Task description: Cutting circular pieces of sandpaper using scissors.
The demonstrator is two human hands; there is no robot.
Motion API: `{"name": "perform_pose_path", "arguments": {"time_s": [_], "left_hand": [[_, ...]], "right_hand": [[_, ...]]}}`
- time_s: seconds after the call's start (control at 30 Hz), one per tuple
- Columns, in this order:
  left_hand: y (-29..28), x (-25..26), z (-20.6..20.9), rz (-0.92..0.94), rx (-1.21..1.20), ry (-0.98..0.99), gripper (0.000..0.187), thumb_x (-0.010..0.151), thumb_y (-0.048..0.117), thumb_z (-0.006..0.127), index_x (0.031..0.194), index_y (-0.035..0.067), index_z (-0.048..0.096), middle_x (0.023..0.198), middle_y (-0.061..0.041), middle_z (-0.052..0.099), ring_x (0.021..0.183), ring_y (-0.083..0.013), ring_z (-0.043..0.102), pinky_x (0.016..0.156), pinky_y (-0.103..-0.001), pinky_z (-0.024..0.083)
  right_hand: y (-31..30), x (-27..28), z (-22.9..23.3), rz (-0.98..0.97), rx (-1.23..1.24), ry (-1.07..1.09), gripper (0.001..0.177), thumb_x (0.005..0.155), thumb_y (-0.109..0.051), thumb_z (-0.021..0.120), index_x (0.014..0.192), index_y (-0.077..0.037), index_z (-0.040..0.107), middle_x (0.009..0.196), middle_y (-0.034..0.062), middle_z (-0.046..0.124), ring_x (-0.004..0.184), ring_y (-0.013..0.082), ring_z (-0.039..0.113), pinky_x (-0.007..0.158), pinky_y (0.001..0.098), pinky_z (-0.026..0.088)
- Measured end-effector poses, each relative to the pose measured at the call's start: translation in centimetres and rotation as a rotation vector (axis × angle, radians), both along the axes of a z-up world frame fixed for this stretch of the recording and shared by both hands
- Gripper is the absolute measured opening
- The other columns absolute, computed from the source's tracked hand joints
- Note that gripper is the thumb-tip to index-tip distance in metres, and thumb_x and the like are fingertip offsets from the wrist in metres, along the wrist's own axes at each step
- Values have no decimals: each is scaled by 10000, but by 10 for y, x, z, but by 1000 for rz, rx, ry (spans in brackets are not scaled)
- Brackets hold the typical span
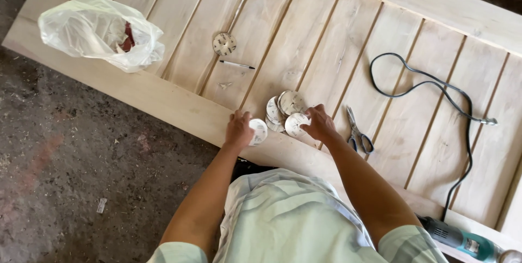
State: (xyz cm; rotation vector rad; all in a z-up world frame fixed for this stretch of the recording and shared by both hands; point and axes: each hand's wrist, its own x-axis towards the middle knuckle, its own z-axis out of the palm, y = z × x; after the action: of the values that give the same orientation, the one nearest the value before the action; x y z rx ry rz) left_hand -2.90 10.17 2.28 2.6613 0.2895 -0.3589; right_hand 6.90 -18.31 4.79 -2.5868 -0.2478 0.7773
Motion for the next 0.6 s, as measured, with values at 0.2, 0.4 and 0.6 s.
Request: {"name": "perform_pose_path", "arguments": {"time_s": [0.2, 0.4, 0.6], "left_hand": [[0, 21, 42, 79, 54, 139, 529, 736, 236, 817, 1185, 73, 589, 1244, -184, 541, 1207, -389, 517, 946, -505, 493], [-11, 51, 41, 57, 24, 19, 492, 780, 244, 820, 1173, 72, 579, 1226, -172, 562, 1181, -384, 540, 931, -494, 499], [-40, 68, -13, 20, -153, -137, 367, 844, 161, 764, 1144, 63, 576, 1092, -156, 641, 1048, -358, 625, 916, -458, 514]], "right_hand": [[1, 12, -4, 0, -72, 166, 393, 852, -360, 815, 1137, -130, 671, 1246, 61, 606, 1090, 246, 636, 969, 442, 455], [-56, 36, -25, 44, 289, 262, 351, 905, -329, 764, 1133, -70, 697, 1102, 89, 771, 1032, 261, 749, 932, 383, 592], [2, 47, 39, -104, 79, -16, 458, 858, -318, 786, 1264, -144, 663, 1334, 62, 620, 1183, 286, 624, 988, 419, 511]]}}
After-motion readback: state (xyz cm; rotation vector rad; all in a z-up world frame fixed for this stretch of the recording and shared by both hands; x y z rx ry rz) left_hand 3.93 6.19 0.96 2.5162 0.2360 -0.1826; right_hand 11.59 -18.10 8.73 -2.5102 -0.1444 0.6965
